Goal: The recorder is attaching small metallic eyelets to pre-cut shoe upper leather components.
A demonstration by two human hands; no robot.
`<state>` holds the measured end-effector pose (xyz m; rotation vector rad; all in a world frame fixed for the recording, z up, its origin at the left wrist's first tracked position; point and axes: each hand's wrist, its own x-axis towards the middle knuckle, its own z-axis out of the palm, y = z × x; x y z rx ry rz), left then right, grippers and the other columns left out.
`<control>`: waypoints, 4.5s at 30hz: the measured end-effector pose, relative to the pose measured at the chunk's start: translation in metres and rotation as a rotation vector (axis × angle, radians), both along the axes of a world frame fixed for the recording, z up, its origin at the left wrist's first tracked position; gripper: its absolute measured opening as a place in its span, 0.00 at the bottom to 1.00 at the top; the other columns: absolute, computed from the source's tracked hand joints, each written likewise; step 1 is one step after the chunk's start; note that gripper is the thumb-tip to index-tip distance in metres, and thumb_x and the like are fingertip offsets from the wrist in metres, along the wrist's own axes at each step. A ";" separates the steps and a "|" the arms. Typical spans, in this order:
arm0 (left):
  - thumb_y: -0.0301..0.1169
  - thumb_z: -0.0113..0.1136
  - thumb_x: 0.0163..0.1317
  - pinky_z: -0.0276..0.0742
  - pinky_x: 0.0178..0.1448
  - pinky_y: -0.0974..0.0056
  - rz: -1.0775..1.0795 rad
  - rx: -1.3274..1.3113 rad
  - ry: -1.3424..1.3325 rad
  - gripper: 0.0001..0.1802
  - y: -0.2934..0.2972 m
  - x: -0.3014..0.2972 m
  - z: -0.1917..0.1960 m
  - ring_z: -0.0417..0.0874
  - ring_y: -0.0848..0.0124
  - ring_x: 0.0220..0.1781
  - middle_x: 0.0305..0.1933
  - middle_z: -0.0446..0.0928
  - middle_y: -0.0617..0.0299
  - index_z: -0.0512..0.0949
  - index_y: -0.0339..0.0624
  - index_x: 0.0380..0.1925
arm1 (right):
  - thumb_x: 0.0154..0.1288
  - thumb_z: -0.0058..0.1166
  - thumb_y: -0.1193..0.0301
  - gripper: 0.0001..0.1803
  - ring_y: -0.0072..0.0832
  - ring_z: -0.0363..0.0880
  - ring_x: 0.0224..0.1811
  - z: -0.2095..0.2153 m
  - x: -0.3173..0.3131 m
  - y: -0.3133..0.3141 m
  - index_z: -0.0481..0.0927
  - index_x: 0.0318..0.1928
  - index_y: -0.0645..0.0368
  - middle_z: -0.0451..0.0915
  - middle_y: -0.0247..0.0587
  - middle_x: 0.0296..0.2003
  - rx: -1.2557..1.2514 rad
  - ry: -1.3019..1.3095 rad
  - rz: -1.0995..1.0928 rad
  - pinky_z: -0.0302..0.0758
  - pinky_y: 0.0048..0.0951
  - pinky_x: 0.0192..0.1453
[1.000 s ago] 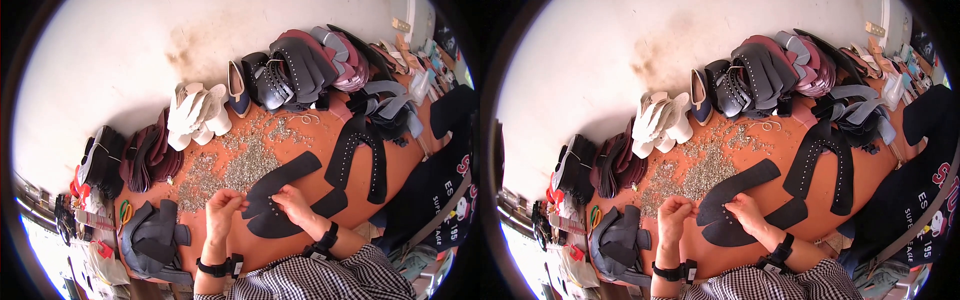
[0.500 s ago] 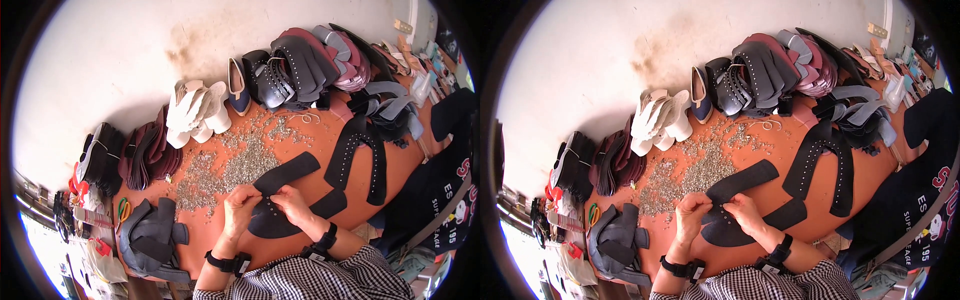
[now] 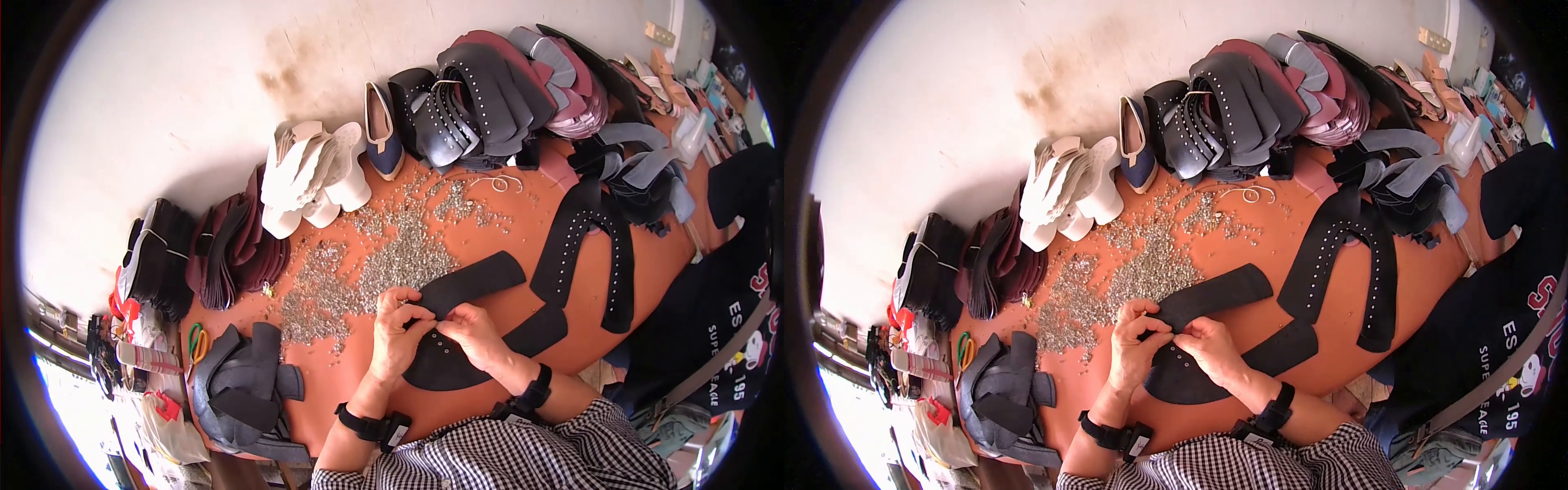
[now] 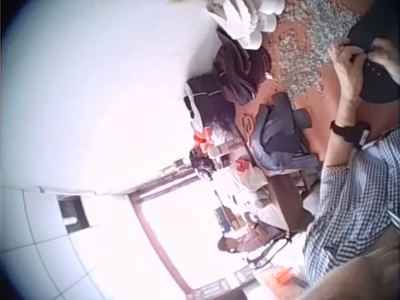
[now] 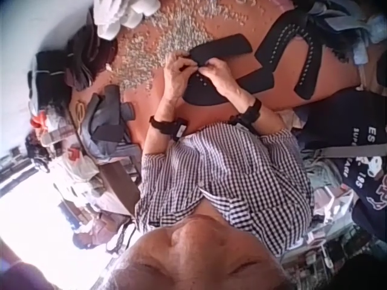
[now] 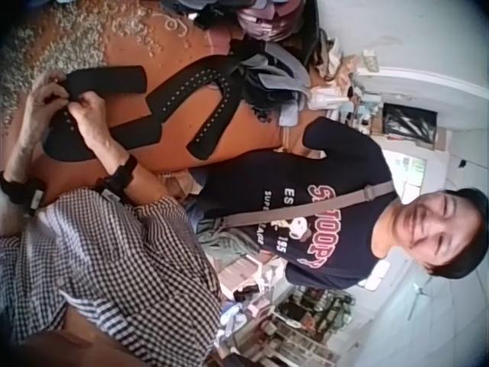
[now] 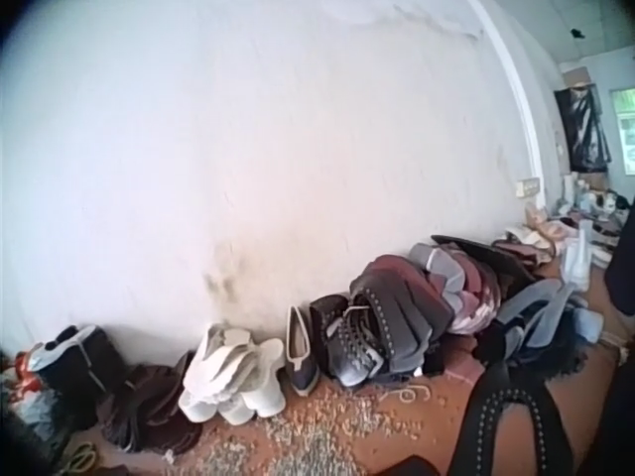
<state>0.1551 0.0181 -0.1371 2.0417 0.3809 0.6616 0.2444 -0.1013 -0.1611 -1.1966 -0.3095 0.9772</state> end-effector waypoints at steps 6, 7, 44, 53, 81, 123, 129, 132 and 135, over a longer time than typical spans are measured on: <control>0.17 0.63 0.38 0.62 0.55 0.66 -0.043 -0.194 -0.025 0.08 0.002 -0.001 -0.002 0.68 0.68 0.50 0.44 0.67 0.61 0.77 0.39 0.21 | 0.54 0.53 0.78 0.03 0.13 0.70 0.24 -0.010 0.000 0.001 0.76 0.29 0.66 0.75 0.30 0.24 0.033 -0.028 0.022 0.68 0.16 0.27; 0.17 0.63 0.38 0.62 0.55 0.66 -0.043 -0.197 -0.024 0.08 0.003 -0.001 -0.003 0.68 0.68 0.50 0.44 0.67 0.61 0.77 0.39 0.21 | 0.54 0.53 0.78 0.03 0.13 0.70 0.24 -0.012 -0.001 0.002 0.76 0.29 0.66 0.75 0.30 0.24 0.030 -0.028 0.023 0.68 0.16 0.27; 0.14 0.61 0.43 0.72 0.46 0.70 -0.087 -0.708 -0.082 0.29 -0.001 -0.007 0.000 0.76 0.74 0.40 0.38 0.76 0.59 0.66 0.35 0.48 | 0.56 0.52 0.80 0.04 0.14 0.74 0.25 0.010 -0.007 -0.006 0.74 0.33 0.67 0.77 0.33 0.25 0.022 -0.315 0.060 0.71 0.16 0.27; 0.19 0.62 0.45 0.72 0.46 0.69 -0.104 -0.674 -0.023 0.23 0.007 -0.014 -0.006 0.75 0.74 0.42 0.40 0.75 0.60 0.69 0.35 0.45 | 0.57 0.51 0.79 0.13 0.18 0.74 0.37 0.024 -0.010 -0.002 0.71 0.44 0.68 0.76 0.37 0.37 0.143 -0.183 0.128 0.73 0.19 0.39; 0.30 0.56 0.49 0.72 0.37 0.57 0.518 0.363 0.702 0.05 0.093 -0.145 0.009 0.77 0.56 0.34 0.29 0.75 0.55 0.74 0.42 0.24 | 0.54 0.51 0.83 0.06 0.12 0.71 0.28 0.008 -0.003 -0.003 0.76 0.33 0.63 0.75 0.28 0.28 0.105 0.012 -0.015 0.68 0.14 0.32; 0.16 0.62 0.43 0.71 0.41 0.71 0.061 -0.491 0.062 0.10 -0.007 -0.013 0.008 0.73 0.76 0.37 0.35 0.72 0.64 0.72 0.39 0.24 | 0.54 0.55 0.77 0.06 0.17 0.76 0.21 0.012 -0.009 -0.005 0.73 0.26 0.68 0.77 0.37 0.20 0.061 -0.399 -0.002 0.71 0.19 0.23; 0.13 0.62 0.42 0.70 0.34 0.76 0.015 -0.646 0.025 0.13 -0.003 -0.011 0.007 0.72 0.80 0.29 0.25 0.71 0.69 0.69 0.40 0.22 | 0.55 0.55 0.77 0.06 0.16 0.74 0.19 0.017 -0.006 -0.009 0.73 0.26 0.68 0.77 0.36 0.19 0.014 -0.448 0.056 0.71 0.19 0.22; 0.16 0.64 0.41 0.67 0.31 0.76 0.015 -0.740 -0.050 0.14 -0.005 -0.009 0.006 0.70 0.82 0.28 0.24 0.70 0.69 0.69 0.39 0.25 | 0.55 0.54 0.77 0.06 0.15 0.74 0.20 0.021 -0.005 -0.009 0.74 0.27 0.68 0.77 0.35 0.19 0.000 -0.511 0.064 0.71 0.19 0.23; 0.14 0.63 0.42 0.70 0.34 0.76 0.040 -0.691 -0.095 0.19 -0.005 -0.007 0.006 0.72 0.80 0.30 0.27 0.72 0.66 0.67 0.39 0.33 | 0.56 0.54 0.76 0.06 0.14 0.74 0.24 0.026 -0.006 -0.009 0.74 0.30 0.68 0.77 0.35 0.21 -0.020 -0.510 0.054 0.71 0.18 0.26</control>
